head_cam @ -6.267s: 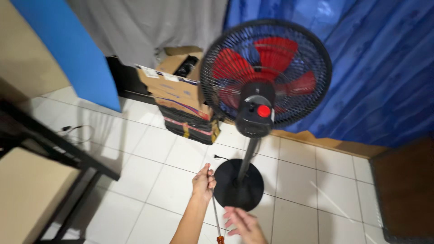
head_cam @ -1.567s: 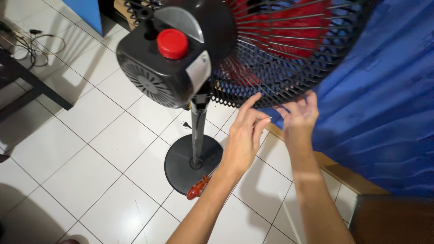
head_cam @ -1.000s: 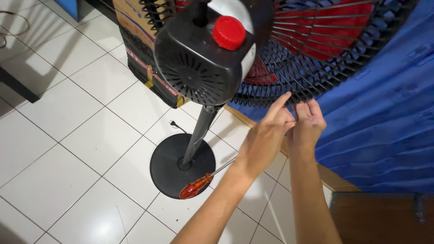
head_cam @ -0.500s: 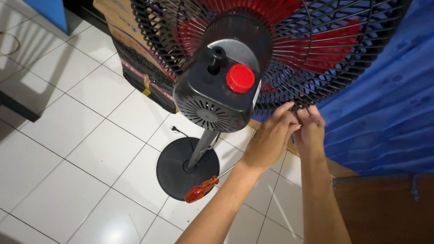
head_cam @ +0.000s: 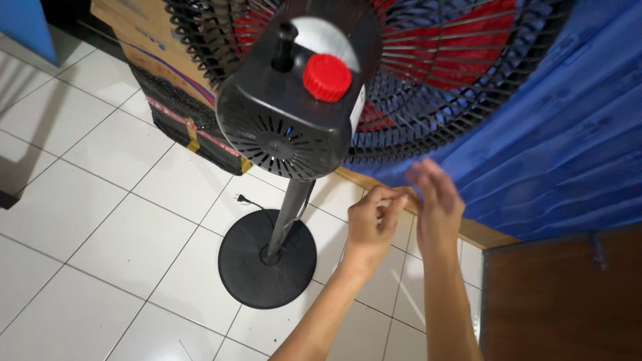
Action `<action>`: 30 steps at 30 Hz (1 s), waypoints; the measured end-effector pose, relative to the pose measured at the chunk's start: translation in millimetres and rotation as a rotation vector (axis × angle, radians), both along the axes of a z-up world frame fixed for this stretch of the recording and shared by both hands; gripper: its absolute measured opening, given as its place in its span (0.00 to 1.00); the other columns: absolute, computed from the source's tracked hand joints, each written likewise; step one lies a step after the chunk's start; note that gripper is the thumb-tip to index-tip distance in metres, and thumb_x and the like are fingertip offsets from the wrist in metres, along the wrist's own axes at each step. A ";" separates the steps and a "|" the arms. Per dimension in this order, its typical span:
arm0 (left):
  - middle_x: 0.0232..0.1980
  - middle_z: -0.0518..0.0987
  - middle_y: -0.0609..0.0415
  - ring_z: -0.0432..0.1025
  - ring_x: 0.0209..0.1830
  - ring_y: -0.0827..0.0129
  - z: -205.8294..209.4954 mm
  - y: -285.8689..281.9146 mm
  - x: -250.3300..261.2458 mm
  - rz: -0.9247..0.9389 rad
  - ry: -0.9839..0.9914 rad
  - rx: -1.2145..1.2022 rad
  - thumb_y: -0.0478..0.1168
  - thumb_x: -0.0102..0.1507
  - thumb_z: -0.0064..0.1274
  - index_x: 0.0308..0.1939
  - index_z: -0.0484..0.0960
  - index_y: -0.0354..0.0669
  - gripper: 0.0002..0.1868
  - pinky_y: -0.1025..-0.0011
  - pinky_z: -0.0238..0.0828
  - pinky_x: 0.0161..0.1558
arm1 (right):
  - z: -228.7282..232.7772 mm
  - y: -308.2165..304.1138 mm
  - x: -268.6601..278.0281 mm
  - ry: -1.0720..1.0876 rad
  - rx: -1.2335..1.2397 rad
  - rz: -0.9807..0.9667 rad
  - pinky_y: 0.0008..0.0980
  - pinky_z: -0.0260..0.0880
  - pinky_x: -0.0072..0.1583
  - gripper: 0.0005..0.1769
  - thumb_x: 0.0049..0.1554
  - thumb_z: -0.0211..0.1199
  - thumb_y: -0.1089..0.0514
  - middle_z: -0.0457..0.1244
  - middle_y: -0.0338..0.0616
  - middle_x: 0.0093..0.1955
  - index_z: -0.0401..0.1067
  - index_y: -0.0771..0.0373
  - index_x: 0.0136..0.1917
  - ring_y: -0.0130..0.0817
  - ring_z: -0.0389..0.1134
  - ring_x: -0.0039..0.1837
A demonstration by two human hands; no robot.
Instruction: The person adjusts the fan head, then uses a screwdriver to tighten screws on the fan cage. They plug the fan into a wall socket and turn it on to test operation.
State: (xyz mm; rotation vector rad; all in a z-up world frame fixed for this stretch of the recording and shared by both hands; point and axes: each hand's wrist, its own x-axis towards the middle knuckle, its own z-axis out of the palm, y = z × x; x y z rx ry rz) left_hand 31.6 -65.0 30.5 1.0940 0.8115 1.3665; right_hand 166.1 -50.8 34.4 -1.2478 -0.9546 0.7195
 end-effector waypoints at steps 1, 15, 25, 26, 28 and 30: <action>0.41 0.85 0.54 0.73 0.28 0.80 -4.3 -0.3 -1.4 -0.010 -0.041 -0.096 0.40 0.69 0.55 0.44 0.80 0.39 0.07 0.79 0.64 0.28 | -15.4 -25.1 -0.5 -0.162 -0.011 0.027 0.34 0.72 0.63 0.20 0.66 0.58 0.54 0.68 0.46 0.59 0.70 0.71 0.65 0.33 0.69 0.60; 0.34 0.78 0.56 0.60 0.22 0.80 -134.7 45.6 10.6 -0.270 -0.516 -0.554 0.42 0.67 0.55 0.43 0.77 0.40 0.09 0.80 0.51 0.20 | -258.8 -157.0 -43.7 0.255 -0.217 0.443 0.36 0.82 0.50 0.50 0.56 0.62 0.72 0.71 0.60 0.57 0.41 0.48 0.83 0.41 0.79 0.43; 0.40 0.79 0.51 0.70 0.27 0.76 -84.9 71.2 4.3 -0.474 -0.701 -0.628 0.41 0.67 0.55 0.44 0.77 0.39 0.09 0.80 0.65 0.26 | -129.7 -148.9 -93.8 0.255 -0.074 -0.089 0.30 0.62 0.23 0.27 0.54 0.58 0.71 0.75 0.64 0.42 0.71 0.71 0.67 0.35 0.67 0.21; 0.39 0.80 0.51 0.70 0.27 0.76 -73.8 69.6 6.7 -0.470 -0.722 -0.621 0.41 0.67 0.56 0.44 0.78 0.39 0.09 0.80 0.64 0.26 | -114.9 -147.0 -96.2 0.259 -0.066 -0.088 0.31 0.62 0.23 0.26 0.54 0.58 0.71 0.75 0.65 0.42 0.71 0.72 0.67 0.35 0.67 0.21; 0.39 0.80 0.52 0.71 0.27 0.76 -54.5 67.6 9.4 -0.458 -0.754 -0.610 0.42 0.66 0.57 0.45 0.79 0.40 0.10 0.81 0.64 0.25 | -87.7 -142.7 -102.6 0.268 -0.080 -0.097 0.30 0.61 0.22 0.26 0.54 0.59 0.70 0.74 0.65 0.42 0.72 0.72 0.66 0.34 0.66 0.21; 0.39 0.79 0.53 0.70 0.26 0.76 -42.2 66.9 5.7 -0.462 -0.742 -0.631 0.43 0.67 0.57 0.45 0.79 0.42 0.10 0.80 0.64 0.25 | -67.6 -145.1 -107.0 0.265 -0.127 -0.124 0.30 0.59 0.22 0.27 0.53 0.59 0.70 0.74 0.64 0.42 0.72 0.70 0.67 0.33 0.65 0.21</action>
